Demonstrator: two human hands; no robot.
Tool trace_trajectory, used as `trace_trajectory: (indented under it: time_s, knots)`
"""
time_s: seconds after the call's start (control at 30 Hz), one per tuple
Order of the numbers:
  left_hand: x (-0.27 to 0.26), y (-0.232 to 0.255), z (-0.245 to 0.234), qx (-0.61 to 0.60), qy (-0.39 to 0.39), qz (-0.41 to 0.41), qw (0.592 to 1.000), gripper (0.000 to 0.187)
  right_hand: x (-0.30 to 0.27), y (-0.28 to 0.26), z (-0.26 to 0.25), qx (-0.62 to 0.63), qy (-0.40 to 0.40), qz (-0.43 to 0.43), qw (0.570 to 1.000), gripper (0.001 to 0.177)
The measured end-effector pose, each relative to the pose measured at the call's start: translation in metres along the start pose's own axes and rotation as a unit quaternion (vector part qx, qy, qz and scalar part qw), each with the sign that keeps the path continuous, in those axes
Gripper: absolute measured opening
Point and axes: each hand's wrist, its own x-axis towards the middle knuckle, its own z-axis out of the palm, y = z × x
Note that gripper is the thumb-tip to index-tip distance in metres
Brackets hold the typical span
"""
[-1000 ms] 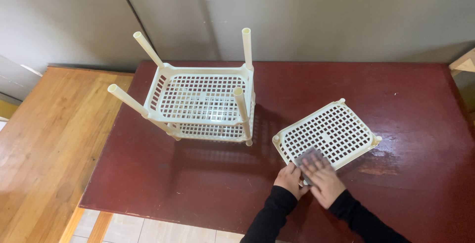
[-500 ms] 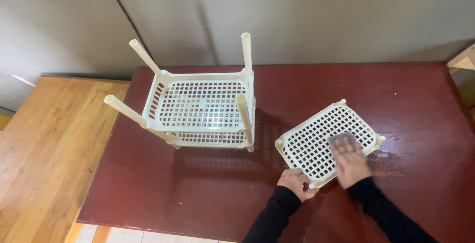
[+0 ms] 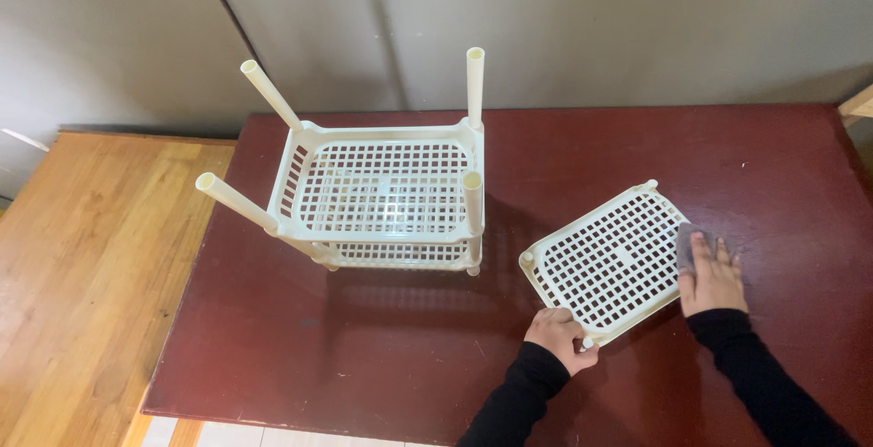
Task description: The person wipes a white plastic shelf tray with a cloth, then stacks it onto an existing three-tier white plastic shelving unit. Next, the person places a pink plastic dish rack on the table, separates it into two parts, and wipes one part with the cloth.
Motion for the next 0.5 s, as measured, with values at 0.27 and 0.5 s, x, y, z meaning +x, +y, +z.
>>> trace_trajectory:
  time_s: [0.27,0.5]
  knots:
    - [-0.001,-0.012,0.001,0.006,-0.003,0.037,0.999,0.03,-0.088,-0.12,0.019,0.153,-0.011,-0.222,0.963,0.057]
    - [-0.001,-0.006,-0.006,-0.031,0.005,0.025,0.999,0.035,0.002,-0.009,0.001,-0.036,-0.048,-0.05,0.997,0.057]
